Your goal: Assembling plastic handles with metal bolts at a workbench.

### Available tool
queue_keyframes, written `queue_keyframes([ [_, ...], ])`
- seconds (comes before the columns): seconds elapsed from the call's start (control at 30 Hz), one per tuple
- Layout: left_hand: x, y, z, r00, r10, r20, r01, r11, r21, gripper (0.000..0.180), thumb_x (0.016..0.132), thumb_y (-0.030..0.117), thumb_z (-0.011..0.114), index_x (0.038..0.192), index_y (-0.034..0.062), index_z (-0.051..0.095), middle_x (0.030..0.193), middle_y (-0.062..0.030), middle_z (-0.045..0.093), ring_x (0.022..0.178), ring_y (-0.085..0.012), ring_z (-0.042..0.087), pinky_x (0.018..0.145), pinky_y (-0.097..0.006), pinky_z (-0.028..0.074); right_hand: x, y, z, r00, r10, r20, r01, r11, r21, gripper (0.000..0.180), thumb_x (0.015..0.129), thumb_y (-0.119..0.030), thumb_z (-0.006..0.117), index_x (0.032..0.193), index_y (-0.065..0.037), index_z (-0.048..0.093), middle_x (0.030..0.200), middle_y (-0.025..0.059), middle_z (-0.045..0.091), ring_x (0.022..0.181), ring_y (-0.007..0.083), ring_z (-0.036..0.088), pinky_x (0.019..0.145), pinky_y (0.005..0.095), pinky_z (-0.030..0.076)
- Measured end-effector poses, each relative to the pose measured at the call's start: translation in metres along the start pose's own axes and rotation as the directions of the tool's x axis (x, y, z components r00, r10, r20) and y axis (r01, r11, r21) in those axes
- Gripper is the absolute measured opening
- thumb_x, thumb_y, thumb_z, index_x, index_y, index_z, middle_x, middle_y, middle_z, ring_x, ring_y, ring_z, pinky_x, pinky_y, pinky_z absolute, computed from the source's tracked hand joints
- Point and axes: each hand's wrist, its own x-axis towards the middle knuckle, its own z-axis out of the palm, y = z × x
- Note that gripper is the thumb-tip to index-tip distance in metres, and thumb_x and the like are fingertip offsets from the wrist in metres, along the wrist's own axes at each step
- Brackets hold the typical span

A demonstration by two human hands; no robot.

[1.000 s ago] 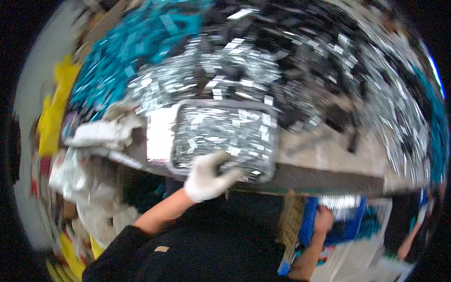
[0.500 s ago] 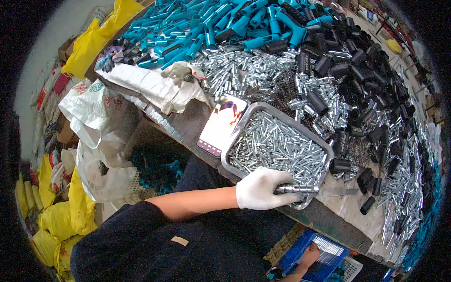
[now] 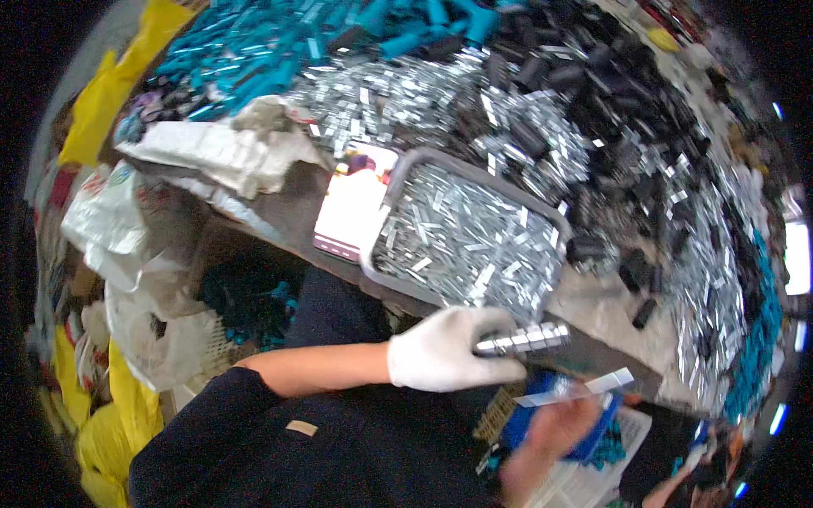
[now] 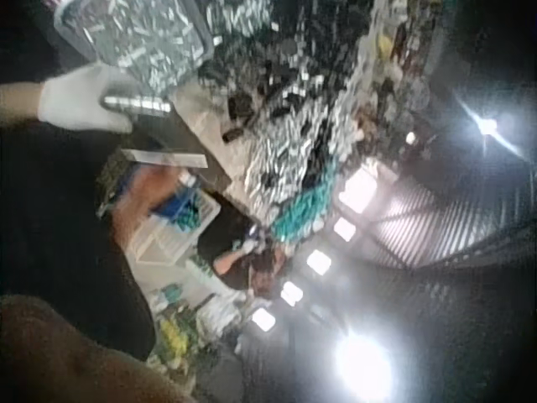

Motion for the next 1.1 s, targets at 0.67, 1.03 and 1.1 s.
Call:
queue_keyframes([
  [0.67, -0.029, -0.001, -0.057, 0.953, -0.296, 0.069, 0.299, 0.874, -0.382, 0.029, 0.083, 0.027, 0.069, 0.086, -0.0014, 0.062, 0.055, -0.0034, 0.051, 0.045, -0.0092, 0.049, 0.041, -0.027, 0.038, 0.006, 0.052, 0.17, 0.897, 0.267, 0.352, -0.135, 0.925, -0.356, 0.019, 0.098, -0.013, 0.052, 0.105, 0.004, 0.057, 0.093, 0.0204, 0.068, 0.067, 0.0191, 0.067, 0.057, 0.0276, 0.056],
  [1.03, -0.033, 0.002, -0.078, 0.992, -0.067, -0.107, 0.079, 0.99, 0.117, 0.031, 0.084, 0.023, 0.061, 0.098, -0.0034, 0.067, 0.072, -0.0113, 0.064, 0.068, -0.0137, 0.06, 0.065, -0.031, 0.048, 0.043, 0.02, 0.148, 0.984, -0.142, 0.109, 0.177, 0.865, -0.47, 0.019, 0.097, -0.019, 0.056, 0.103, -0.001, 0.056, 0.092, 0.0143, 0.068, 0.053, 0.0092, 0.058, 0.043, 0.0187, 0.042],
  [1.1, -0.032, 0.001, -0.082, 0.994, -0.075, -0.078, 0.087, 0.982, 0.168, 0.029, 0.084, 0.022, 0.058, 0.098, -0.0021, 0.068, 0.074, -0.014, 0.066, 0.067, -0.0162, 0.062, 0.066, -0.031, 0.048, 0.05, 0.009, 0.145, 0.956, -0.27, 0.118, 0.294, 0.855, -0.427, 0.018, 0.098, -0.02, 0.055, 0.101, -0.003, 0.056, 0.089, 0.0134, 0.068, 0.047, 0.0055, 0.05, 0.04, 0.0166, 0.034],
])
